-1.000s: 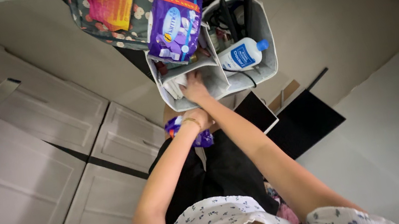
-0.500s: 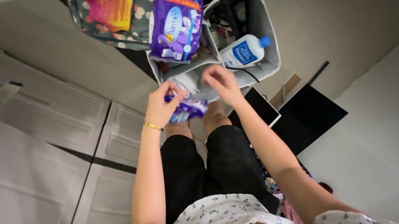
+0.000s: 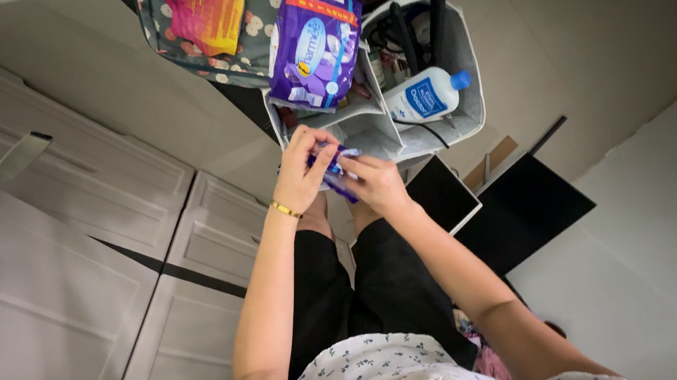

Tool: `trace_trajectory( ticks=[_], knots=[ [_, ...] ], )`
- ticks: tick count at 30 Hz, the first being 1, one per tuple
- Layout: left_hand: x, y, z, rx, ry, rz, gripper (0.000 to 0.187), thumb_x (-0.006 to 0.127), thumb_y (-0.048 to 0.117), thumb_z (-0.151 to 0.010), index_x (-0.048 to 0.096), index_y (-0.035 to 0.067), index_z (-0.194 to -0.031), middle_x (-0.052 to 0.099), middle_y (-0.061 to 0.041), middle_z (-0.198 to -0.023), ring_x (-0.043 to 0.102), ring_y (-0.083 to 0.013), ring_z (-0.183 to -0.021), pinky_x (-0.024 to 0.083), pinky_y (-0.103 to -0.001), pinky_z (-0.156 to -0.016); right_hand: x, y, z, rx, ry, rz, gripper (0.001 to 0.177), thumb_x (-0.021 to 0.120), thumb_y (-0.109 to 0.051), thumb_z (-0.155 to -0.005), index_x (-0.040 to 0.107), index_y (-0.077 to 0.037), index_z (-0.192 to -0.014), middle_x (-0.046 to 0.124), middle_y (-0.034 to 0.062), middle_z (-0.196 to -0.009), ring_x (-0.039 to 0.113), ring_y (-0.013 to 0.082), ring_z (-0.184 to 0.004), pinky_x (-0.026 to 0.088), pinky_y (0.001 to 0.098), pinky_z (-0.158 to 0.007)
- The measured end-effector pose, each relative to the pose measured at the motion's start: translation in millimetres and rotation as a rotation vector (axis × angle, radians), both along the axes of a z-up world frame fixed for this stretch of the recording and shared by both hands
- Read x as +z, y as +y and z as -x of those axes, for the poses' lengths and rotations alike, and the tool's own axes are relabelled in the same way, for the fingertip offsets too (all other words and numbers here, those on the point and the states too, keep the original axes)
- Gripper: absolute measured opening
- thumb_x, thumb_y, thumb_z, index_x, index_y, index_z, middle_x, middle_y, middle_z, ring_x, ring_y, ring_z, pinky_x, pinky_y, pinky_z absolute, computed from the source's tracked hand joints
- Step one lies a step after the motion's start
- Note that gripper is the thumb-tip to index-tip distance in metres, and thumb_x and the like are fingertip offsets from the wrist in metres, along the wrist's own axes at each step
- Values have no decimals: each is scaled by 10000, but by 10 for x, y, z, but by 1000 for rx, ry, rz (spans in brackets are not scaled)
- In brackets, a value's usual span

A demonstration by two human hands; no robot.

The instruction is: The person packs various toiletries and personal items into a large grey tote bag and a smaller floral pouch. Items handled include wet wipes, a bottle of hand sanitizer, cotton pads, tubes of cream, and a small pink pouch. The person also places a box of tissues onto a nearby shelf.

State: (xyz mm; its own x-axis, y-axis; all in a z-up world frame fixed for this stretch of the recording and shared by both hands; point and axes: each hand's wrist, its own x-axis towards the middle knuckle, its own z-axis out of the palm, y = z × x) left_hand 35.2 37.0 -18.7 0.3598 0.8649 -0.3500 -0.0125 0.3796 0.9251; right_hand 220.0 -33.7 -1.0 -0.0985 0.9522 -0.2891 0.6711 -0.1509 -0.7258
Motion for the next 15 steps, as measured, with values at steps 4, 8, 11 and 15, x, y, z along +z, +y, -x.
trace_trajectory(
  ticks=[4,8,11,15],
  knots=[
    [2,-139,-65,63,-31,41,216,621,239,-1041,661,42,-1121,509,-41,-1070,484,-113,-900,429,-247,-824,41,52,77,92,-214,167,449,879,-98,-674,797,-118,-1115,588,164,-1028,661,303,-851,557,405,-678],
    [-84,-283,-126,257,-164,109,226,596,233,-1060,648,46,-1175,497,-10,-1126,500,-105,-957,434,-237,-884,48,157,58,127,-172,-255,403,892,-90,-604,762,-153,-980,558,97,-1187,627,331,-1064,547,442,-865],
    [-95,-307,-135,353,-232,155,260,639,235,-1026,624,43,-1200,478,2,-1089,430,-93,-916,405,-230,-875,79,254,57,90,-2,-184,388,862,-46,-665,730,-121,-1022,562,162,-1350,644,357,-1183,568,401,-945],
    [-2,-300,-176,350,-360,187,325,676,269,-980,620,43,-1206,416,16,-1057,373,-81,-905,362,-221,-871,46,427,113,149,130,11,466,783,17,-587,705,-31,-1044,536,248,-1380,601,435,-1197,537,431,-932]
  ],
)
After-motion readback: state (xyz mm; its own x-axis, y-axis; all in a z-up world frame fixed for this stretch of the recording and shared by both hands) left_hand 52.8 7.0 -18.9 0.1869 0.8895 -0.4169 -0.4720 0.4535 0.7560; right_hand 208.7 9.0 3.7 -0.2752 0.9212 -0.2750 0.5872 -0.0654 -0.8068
